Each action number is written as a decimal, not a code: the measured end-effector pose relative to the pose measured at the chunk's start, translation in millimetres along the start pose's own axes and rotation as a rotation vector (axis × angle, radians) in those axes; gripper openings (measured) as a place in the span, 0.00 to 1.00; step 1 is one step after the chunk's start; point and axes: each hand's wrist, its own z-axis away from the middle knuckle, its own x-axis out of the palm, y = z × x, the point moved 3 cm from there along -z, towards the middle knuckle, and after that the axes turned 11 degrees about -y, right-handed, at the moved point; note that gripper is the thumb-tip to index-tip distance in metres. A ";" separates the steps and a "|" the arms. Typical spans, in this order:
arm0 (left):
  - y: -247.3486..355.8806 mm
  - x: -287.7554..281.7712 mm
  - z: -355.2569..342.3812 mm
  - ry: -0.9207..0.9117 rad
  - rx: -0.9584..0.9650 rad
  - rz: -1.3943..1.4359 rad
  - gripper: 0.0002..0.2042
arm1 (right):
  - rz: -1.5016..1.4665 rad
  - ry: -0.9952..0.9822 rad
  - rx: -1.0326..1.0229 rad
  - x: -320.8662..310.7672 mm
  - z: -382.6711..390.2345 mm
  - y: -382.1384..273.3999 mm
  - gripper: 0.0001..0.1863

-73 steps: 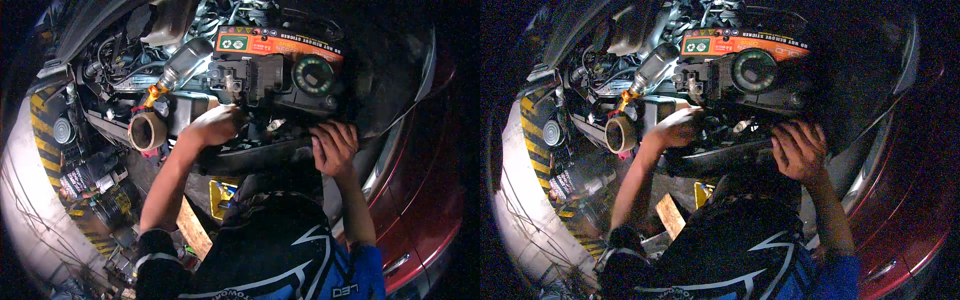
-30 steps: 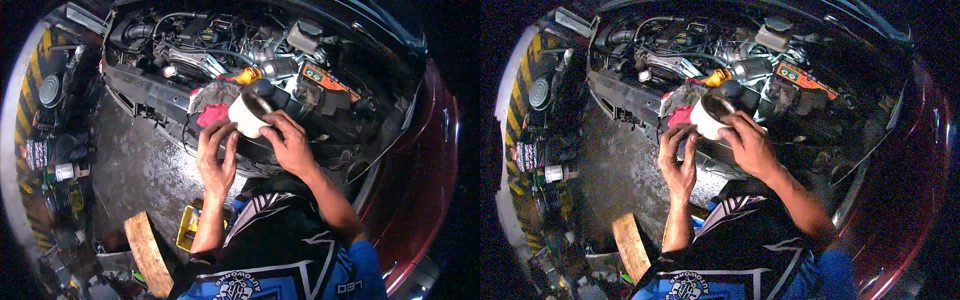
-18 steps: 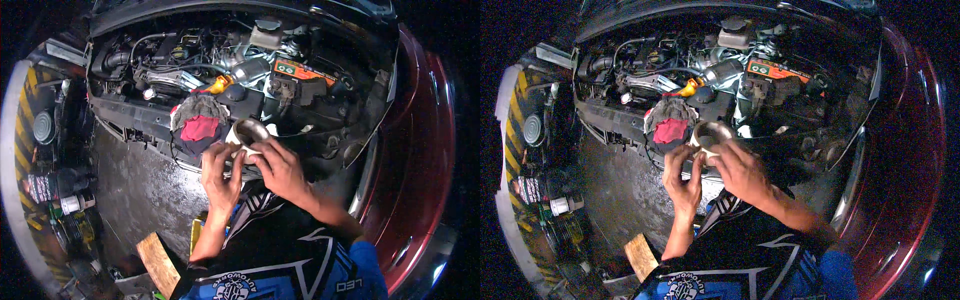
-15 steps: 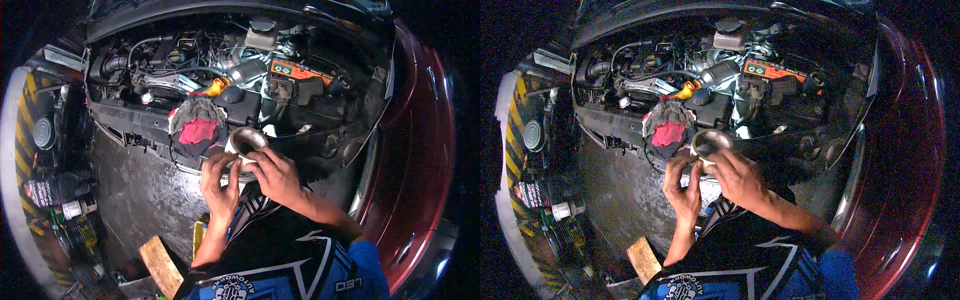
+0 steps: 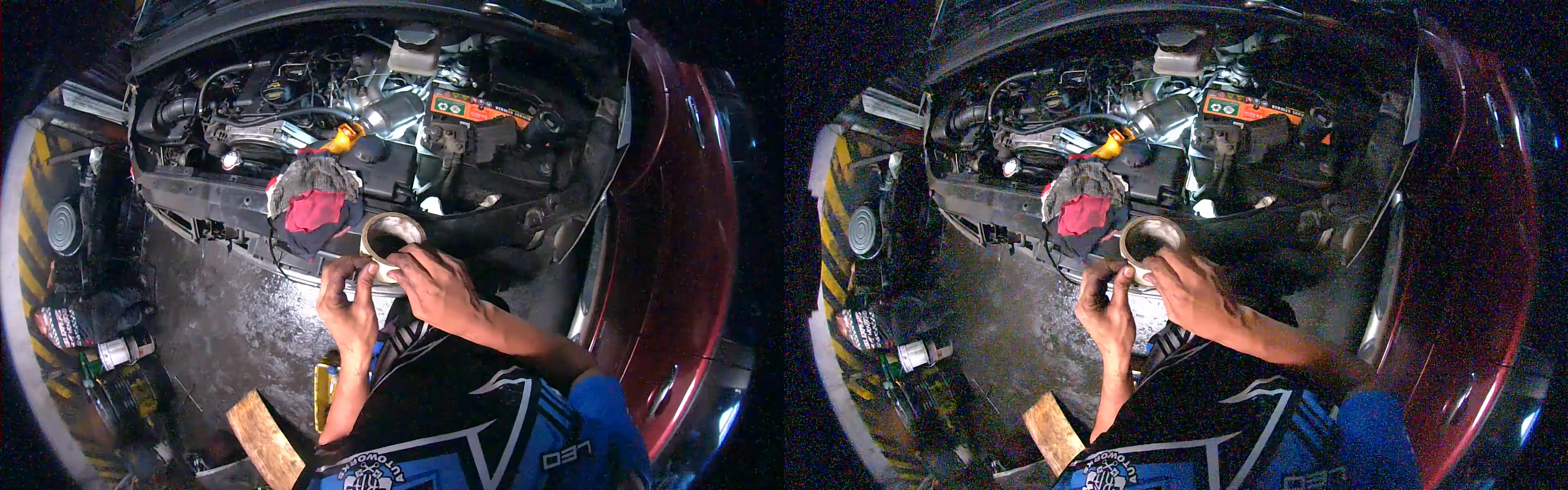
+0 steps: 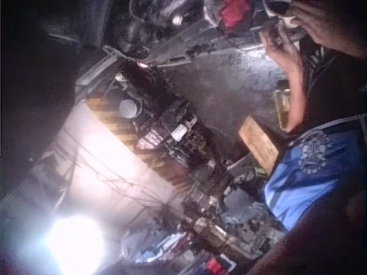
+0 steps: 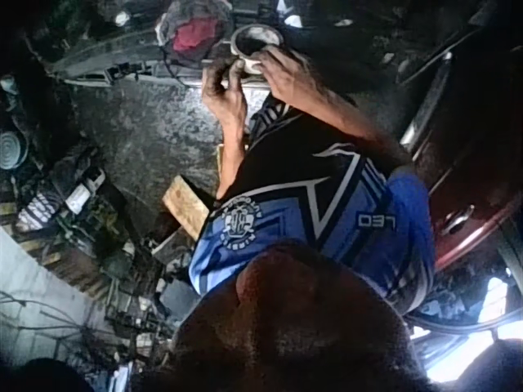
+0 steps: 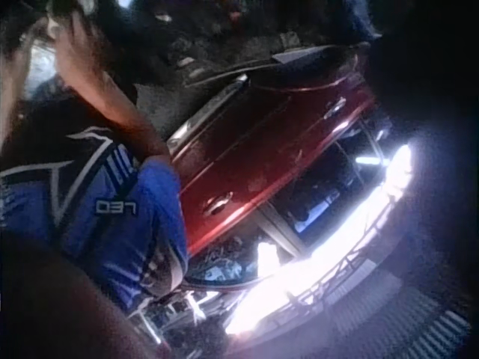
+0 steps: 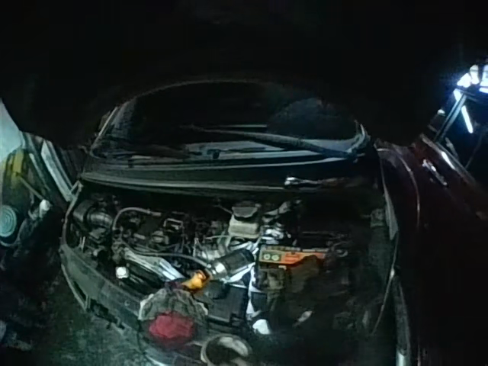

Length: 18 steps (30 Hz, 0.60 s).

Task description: The person applies adhesive tape to components within the engine bay and secures wires or hoses by hand.

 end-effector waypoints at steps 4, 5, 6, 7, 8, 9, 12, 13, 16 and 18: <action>16.4 15.8 2.8 -0.028 -0.048 -0.005 0.05 | 0.006 0.084 0.001 -8.9 12.0 7.7 0.12; 18.2 23.8 2.7 -0.030 0.008 -0.010 0.04 | -0.028 0.101 0.006 -15.8 15.1 11.2 0.11; 22.9 30.8 3.4 -0.038 0.069 -0.046 0.04 | -0.058 0.107 0.014 -20.9 16.9 16.0 0.10; 27.8 38.3 5.8 -0.047 0.131 -0.082 0.04 | -0.088 0.113 0.022 -26.1 19.8 20.8 0.10; 30.9 45.0 9.7 -0.055 0.153 -0.103 0.05 | -0.104 0.157 0.024 -32.1 24.2 24.3 0.10; 31.7 52.4 12.6 -0.044 0.138 -0.072 0.05 | -0.107 0.160 0.016 -36.8 27.9 27.2 0.10; 37.9 67.2 18.5 -0.024 0.113 -0.015 0.07 | -0.172 0.192 0.069 -48.8 40.4 38.4 0.10; 43.8 72.1 19.0 0.007 0.136 -0.033 0.08 | -0.179 0.195 0.064 -52.5 44.2 41.2 0.10; 57.5 84.8 21.8 0.020 0.180 -0.130 0.10 | -0.209 0.219 0.043 -62.7 56.1 50.0 0.09; 66.5 90.8 24.1 0.001 0.176 -0.237 0.11 | -0.180 0.182 0.026 -64.3 65.0 55.4 0.09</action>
